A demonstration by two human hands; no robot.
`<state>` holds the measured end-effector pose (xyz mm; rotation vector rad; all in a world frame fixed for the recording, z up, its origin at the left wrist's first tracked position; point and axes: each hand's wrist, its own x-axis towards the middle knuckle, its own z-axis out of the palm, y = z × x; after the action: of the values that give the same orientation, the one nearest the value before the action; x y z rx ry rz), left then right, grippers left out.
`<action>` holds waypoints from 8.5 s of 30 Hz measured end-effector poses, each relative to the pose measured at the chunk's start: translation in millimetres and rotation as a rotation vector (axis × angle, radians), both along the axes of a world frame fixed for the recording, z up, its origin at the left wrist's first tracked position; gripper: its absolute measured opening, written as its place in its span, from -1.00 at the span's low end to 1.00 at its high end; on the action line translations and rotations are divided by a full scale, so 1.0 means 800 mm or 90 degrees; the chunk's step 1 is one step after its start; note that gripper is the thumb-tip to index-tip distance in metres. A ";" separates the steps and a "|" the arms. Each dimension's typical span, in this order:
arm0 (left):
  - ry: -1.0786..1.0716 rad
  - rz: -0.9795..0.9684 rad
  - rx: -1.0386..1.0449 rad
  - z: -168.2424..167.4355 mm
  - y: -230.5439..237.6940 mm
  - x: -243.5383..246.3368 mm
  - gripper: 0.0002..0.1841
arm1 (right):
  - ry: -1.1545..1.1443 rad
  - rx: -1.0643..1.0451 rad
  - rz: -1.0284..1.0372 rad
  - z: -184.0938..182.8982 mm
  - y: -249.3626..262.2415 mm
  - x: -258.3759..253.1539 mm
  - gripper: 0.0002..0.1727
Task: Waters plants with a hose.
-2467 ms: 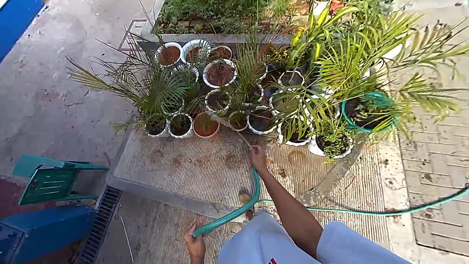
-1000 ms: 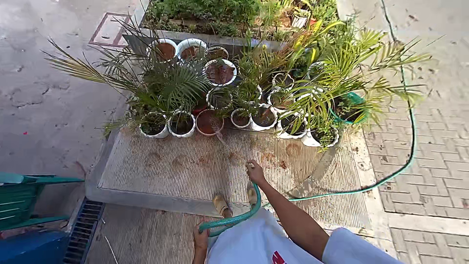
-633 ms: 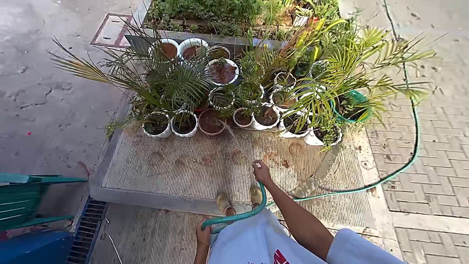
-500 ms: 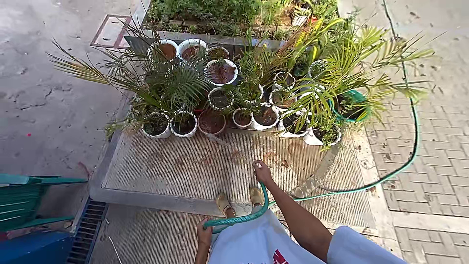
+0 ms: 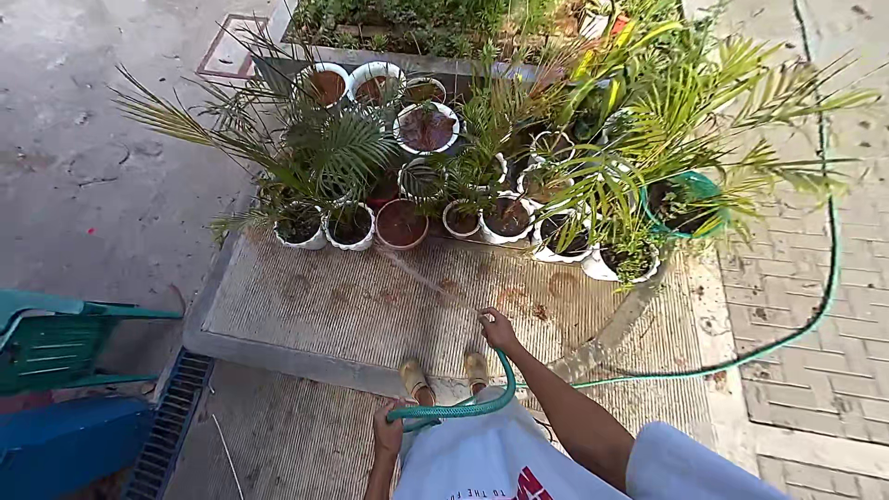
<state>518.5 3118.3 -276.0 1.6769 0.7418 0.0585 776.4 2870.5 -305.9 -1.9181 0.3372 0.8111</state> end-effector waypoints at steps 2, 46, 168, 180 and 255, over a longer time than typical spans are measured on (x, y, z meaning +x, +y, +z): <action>-0.009 0.018 -0.002 -0.001 -0.022 0.003 -0.65 | -0.022 -0.011 -0.050 0.001 -0.020 0.008 -0.62; -0.032 0.068 -0.063 -0.028 0.011 -0.021 -0.74 | -0.029 -0.120 -0.075 0.033 0.008 -0.003 -0.65; -0.173 0.586 -0.364 -0.091 0.075 -0.135 -0.48 | -0.224 -0.081 0.205 0.073 0.420 -0.030 -0.62; -0.167 0.535 -0.358 -0.080 0.082 -0.121 -0.52 | -0.171 -0.076 0.267 0.061 0.365 -0.045 -0.59; -0.133 0.389 -0.320 -0.083 0.091 -0.069 -0.56 | -0.189 -0.103 0.051 0.085 0.279 0.015 -0.63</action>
<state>463.1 3190.8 -342.3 0.9120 0.9898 0.4338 788.4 3094.0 -238.3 -2.1797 0.1491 0.5514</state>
